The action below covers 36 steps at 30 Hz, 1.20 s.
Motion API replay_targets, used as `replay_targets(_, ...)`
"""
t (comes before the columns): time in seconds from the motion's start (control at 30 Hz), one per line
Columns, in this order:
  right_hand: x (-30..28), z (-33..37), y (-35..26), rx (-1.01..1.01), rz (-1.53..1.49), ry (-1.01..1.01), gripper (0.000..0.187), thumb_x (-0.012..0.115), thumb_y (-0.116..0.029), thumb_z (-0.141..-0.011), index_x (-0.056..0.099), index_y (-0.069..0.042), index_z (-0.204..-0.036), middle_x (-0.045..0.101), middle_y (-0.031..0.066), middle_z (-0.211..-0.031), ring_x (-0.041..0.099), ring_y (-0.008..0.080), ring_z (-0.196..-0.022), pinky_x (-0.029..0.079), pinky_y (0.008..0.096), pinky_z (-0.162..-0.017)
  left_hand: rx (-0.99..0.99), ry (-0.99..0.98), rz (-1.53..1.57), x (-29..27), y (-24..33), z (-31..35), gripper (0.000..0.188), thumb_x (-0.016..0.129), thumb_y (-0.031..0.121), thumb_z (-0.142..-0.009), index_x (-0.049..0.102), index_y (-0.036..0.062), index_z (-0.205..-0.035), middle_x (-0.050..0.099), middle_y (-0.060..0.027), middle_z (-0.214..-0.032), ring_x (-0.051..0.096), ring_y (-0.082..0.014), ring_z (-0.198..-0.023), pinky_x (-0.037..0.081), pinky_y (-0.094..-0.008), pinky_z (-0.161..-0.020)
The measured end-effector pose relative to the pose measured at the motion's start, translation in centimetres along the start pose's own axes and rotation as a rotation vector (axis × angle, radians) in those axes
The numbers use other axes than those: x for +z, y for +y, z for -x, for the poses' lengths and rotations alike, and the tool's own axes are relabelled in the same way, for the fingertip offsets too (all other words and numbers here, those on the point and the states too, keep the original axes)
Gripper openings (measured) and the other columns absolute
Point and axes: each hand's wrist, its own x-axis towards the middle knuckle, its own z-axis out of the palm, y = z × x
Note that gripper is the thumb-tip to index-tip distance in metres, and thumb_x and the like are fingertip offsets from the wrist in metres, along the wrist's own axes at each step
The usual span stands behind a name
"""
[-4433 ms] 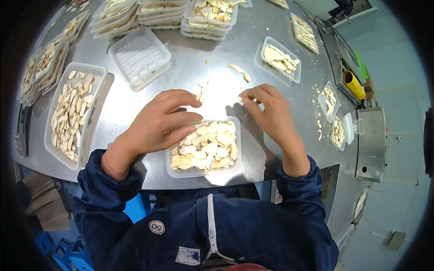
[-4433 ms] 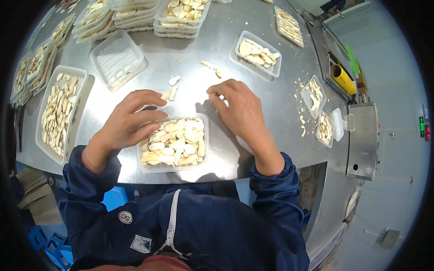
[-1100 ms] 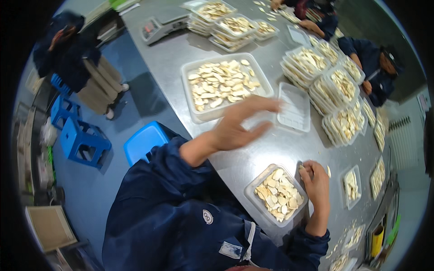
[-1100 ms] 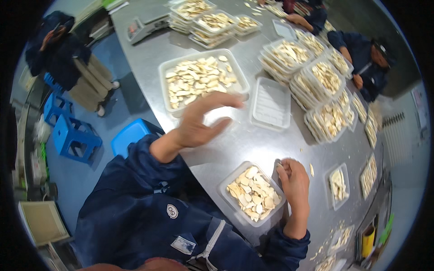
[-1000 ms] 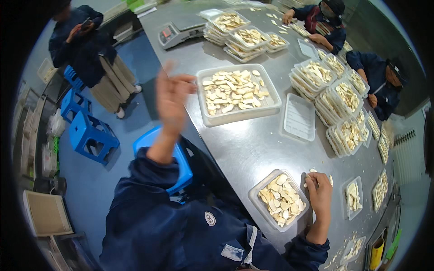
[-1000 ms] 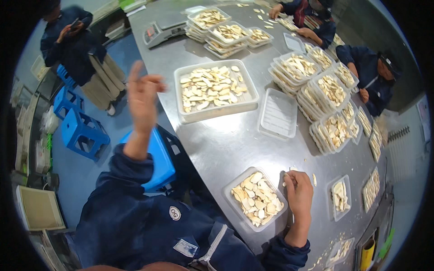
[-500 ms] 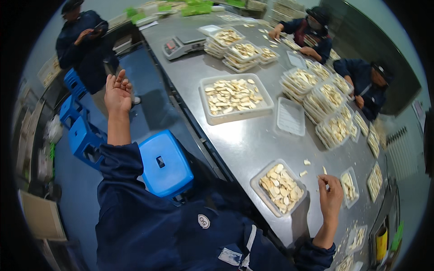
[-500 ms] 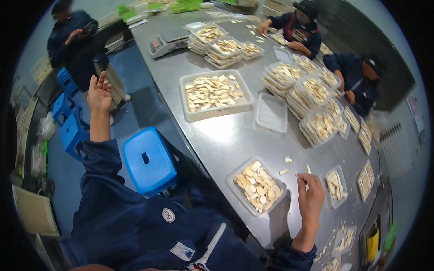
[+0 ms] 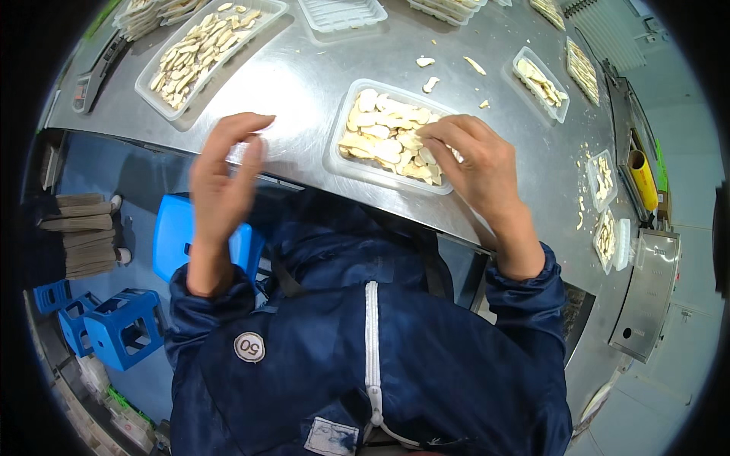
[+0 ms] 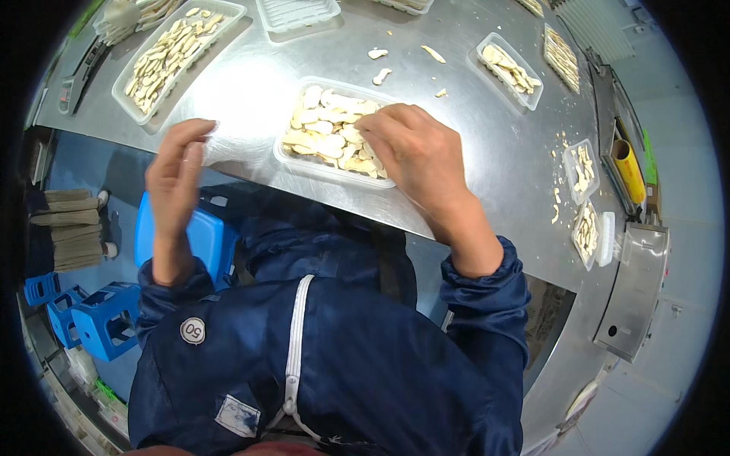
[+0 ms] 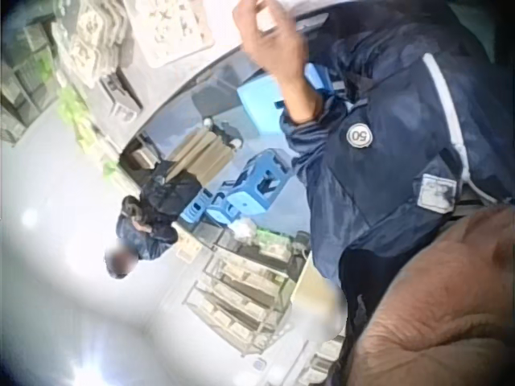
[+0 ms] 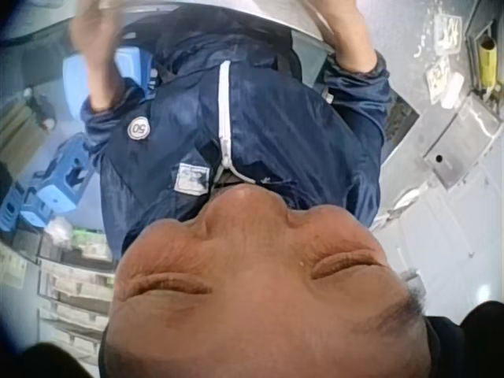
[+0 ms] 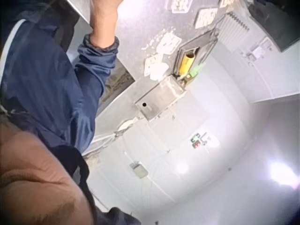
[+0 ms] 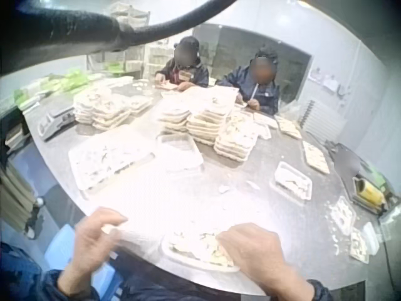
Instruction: The person sorts dried food slices by hand into plastic trays, moving the slices from a large metal table surface into the containers.
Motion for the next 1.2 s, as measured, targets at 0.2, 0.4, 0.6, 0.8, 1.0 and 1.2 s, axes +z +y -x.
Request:
replay_targets(0.2,1.9,-1.5,-1.7,0.018,0.038,-0.051,0.013,0.080,-0.013,-0.090,0.081,-0.016,-0.102,0.077,-0.0001,-0.098,0.073,0.0201,-0.090,0.059,0.0338,-0.073,0.146,-0.118,-0.062,6.4,2.0,0.4,0.027,0.075,0.011,-0.095,0.076,0.0058,-0.122,0.069,-0.0125,-0.129,0.065,-0.0320,-0.120,0.053,-0.0429,-0.103)
replay_targets(0.4,0.6,-1.5,0.1,0.182,0.033,-0.084,0.015,0.078,-0.019,-0.094,0.082,-0.016,-0.109,0.075,0.0030,-0.102,0.070,0.0217,-0.096,0.057,0.0352,-0.079,0.294,-0.221,-0.389,8.2,1.5,-0.3,0.042,0.075,0.027,-0.097,0.072,0.0134,-0.137,0.064,-0.0097,-0.146,0.054,-0.0340,-0.142,0.043,-0.0501,-0.117)
replay_targets(0.6,1.8,-1.5,-1.1,0.178,-0.065,-0.221,0.018,0.080,-0.022,-0.093,0.082,-0.013,-0.109,0.073,0.0050,-0.098,0.067,0.0235,-0.091,0.057,0.0366,-0.077,0.283,-0.283,-0.518,9.5,1.3,-0.2,0.057,0.069,0.050,-0.099,0.067,0.0168,-0.146,0.060,-0.0079,-0.154,0.048,-0.0328,-0.149,0.030,-0.0560,-0.127)
replay_targets(0.8,1.5,-1.7,-0.4,0.190,-0.199,-0.244,0.017,0.082,-0.017,-0.090,0.080,-0.012,-0.106,0.071,0.0045,-0.097,0.067,0.0243,-0.090,0.057,0.0373,-0.077,0.277,-0.312,-0.590,9.7,1.0,-0.2,0.062,0.063,0.059,-0.100,0.068,0.0162,-0.144,0.059,-0.0070,-0.155,0.048,-0.0325,-0.150,0.025,-0.0565,-0.129)
replay_targets(1.0,0.8,-4.0,5.4,0.273,-0.123,-0.208,0.020,0.077,-0.011,-0.093,0.081,-0.015,-0.113,0.072,0.0043,-0.105,0.068,0.0238,-0.094,0.057,0.0366,-0.081,0.262,-0.180,-0.431,8.2,0.2,0.0,0.056,0.057,0.056,-0.106,0.071,0.0147,-0.142,0.058,-0.0130,-0.156,0.047,-0.0340,-0.151,0.022,-0.0550,-0.130)
replay_targets(1.2,3.5,-4.6,10.2,0.160,-0.131,-0.271,0.015,0.075,-0.015,-0.098,0.078,-0.012,-0.112,0.072,0.0057,-0.104,0.069,0.0261,-0.086,0.056,0.0373,-0.080,0.243,0.033,-0.281,6.2,-2.6,-0.4,0.047,0.052,0.039,-0.113,0.067,0.0033,-0.141,0.055,-0.0191,-0.153,0.047,-0.0379,-0.150,0.045,-0.0498,-0.122)
